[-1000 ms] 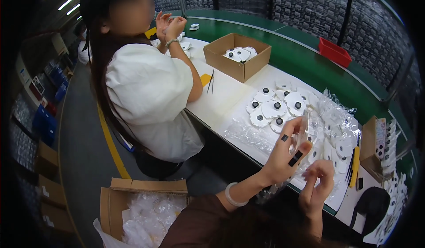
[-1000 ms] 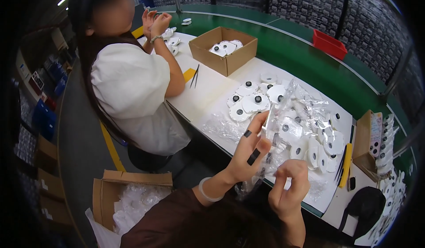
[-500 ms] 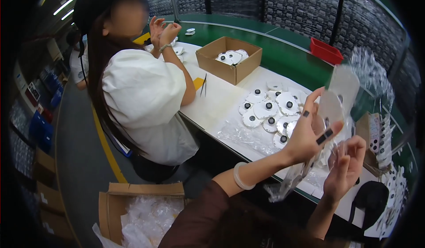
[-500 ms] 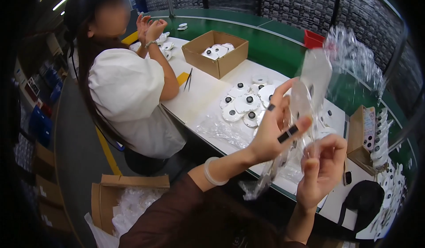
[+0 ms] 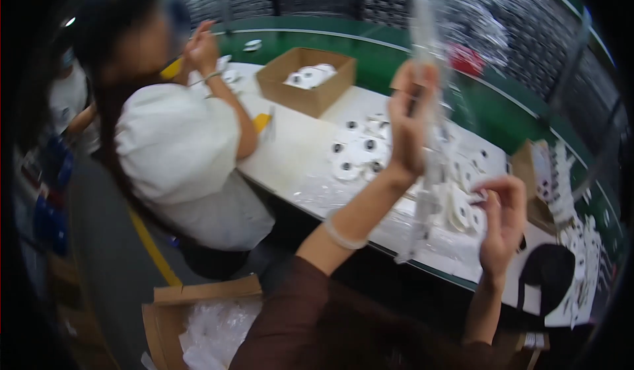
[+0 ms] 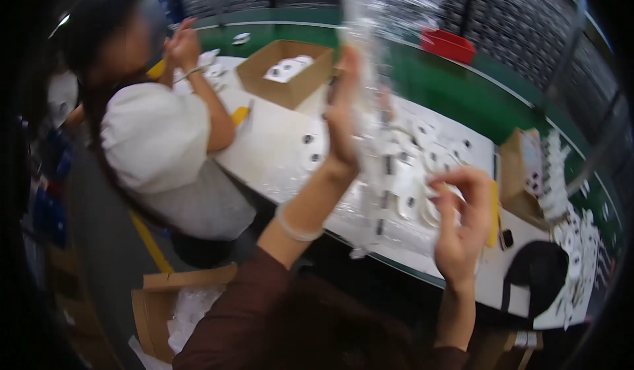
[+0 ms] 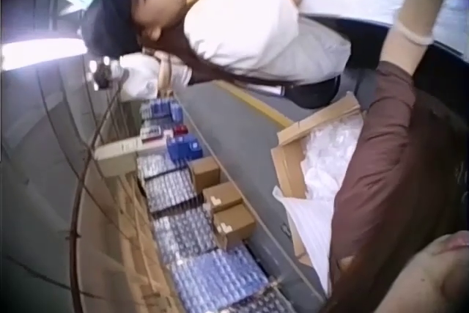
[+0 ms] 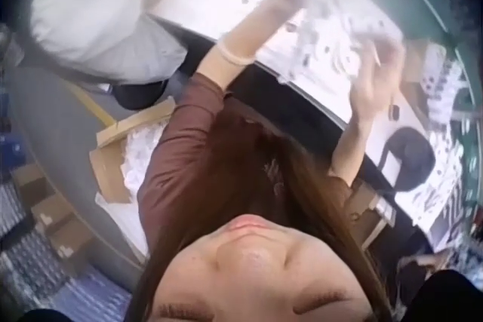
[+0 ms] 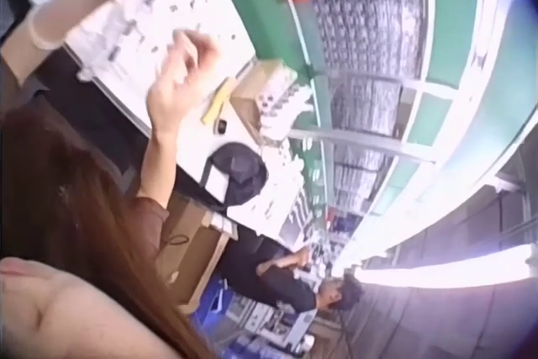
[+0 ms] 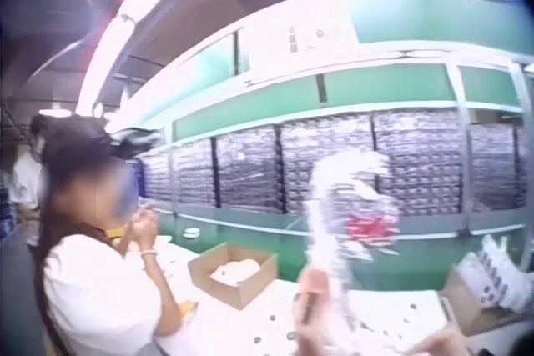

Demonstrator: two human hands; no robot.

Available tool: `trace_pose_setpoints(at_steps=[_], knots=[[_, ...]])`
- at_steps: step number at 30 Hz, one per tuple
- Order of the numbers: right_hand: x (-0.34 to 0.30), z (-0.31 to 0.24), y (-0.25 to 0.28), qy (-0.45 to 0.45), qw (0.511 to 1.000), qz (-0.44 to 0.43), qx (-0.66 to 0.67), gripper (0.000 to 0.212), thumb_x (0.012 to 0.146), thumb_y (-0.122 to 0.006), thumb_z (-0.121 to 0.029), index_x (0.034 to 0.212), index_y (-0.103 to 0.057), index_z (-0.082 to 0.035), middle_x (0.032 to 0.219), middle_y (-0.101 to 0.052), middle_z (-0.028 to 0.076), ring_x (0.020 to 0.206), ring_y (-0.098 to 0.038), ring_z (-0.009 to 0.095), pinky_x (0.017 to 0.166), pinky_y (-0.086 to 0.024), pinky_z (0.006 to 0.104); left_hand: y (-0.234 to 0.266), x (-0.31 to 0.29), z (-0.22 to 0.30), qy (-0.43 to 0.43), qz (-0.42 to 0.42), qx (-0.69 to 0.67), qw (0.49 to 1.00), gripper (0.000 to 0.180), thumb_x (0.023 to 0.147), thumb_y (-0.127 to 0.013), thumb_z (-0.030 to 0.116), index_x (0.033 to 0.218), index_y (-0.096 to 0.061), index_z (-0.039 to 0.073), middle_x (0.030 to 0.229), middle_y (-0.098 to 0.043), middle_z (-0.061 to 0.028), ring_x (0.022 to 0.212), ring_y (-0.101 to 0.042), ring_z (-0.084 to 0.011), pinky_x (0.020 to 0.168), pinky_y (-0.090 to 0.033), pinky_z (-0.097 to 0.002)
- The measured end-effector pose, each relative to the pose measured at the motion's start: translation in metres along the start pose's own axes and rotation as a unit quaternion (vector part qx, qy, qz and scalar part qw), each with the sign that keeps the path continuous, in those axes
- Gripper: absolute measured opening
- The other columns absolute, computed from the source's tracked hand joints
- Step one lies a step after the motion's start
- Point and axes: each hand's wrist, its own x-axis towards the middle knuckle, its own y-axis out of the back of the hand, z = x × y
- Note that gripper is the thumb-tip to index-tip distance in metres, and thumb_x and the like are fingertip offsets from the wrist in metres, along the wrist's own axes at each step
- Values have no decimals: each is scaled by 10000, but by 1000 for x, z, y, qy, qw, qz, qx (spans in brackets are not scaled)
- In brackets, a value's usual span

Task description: Placing small circular white components into plastic sleeves on an assembly line.

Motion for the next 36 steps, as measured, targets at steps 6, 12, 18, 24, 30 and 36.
trace_pose_setpoints(at_steps=[6, 12, 18, 24, 30, 36], knots=[[24, 8, -17, -53, 987, -146, 50, 201, 702, -540, -13, 899, -498, -10, 899, -537, 66, 853, -502, 133, 712, -408, 248, -2, -4, 2, -25, -5, -31, 999, 274, 824, -397, 331, 826, -447, 61, 561, -403, -13, 450, -406, -77, 404, -347, -201], [24, 6, -18, -43, 994, -77, 61, 47, 756, -481, 5, 798, -469, 21, 784, -550, 87, 773, -536, 128, 680, -423, 227, -3, 5, -6, -60, 28, 37, 997, 469, 815, -353, 412, 991, -408, -19, 672, -428, -52, 505, -399, -106, 413, -340, -219], [10, -3, -25, -34, 997, -34, 68, 49, 745, -463, 34, 786, -451, 9, 693, -501, 54, 611, -502, 95, 578, -407, 169, 20, 22, -20, -93, 14, -15, 995, 350, 815, -377, 392, 810, -442, 49, 498, -419, -41, 396, -423, -117, 365, -356, -214], [5, 12, -11, -74, 989, -113, 53, 87, 737, -478, -4, 822, -457, 0, 698, -484, 38, 685, -462, 83, 605, -381, 196, 2, 31, -20, -30, 9, -51, 998, 438, 789, -364, 484, 883, -440, 63, 398, -350, -17, 345, -388, -107, 331, -315, -217], [8, 22, -6, -81, 994, -63, 44, 48, 798, -430, -39, 762, -426, -8, 644, -462, 19, 576, -453, 61, 553, -376, 178, 15, 37, -13, -223, -6, 58, 973, 385, 805, -488, 205, 1090, -372, -27, 931, -497, -65, 832, -447, -98, 717, -343, -198], [12, 9, 2, -167, 978, -126, 24, 48, 771, -471, -58, 772, -437, -24, 618, -403, -5, 556, -384, 35, 505, -313, 150, 28, 48, -31, -133, 38, -12, 990, 300, 811, -448, 233, 1046, -405, 51, 754, -486, -9, 614, -441, -58, 527, -361, -179]])
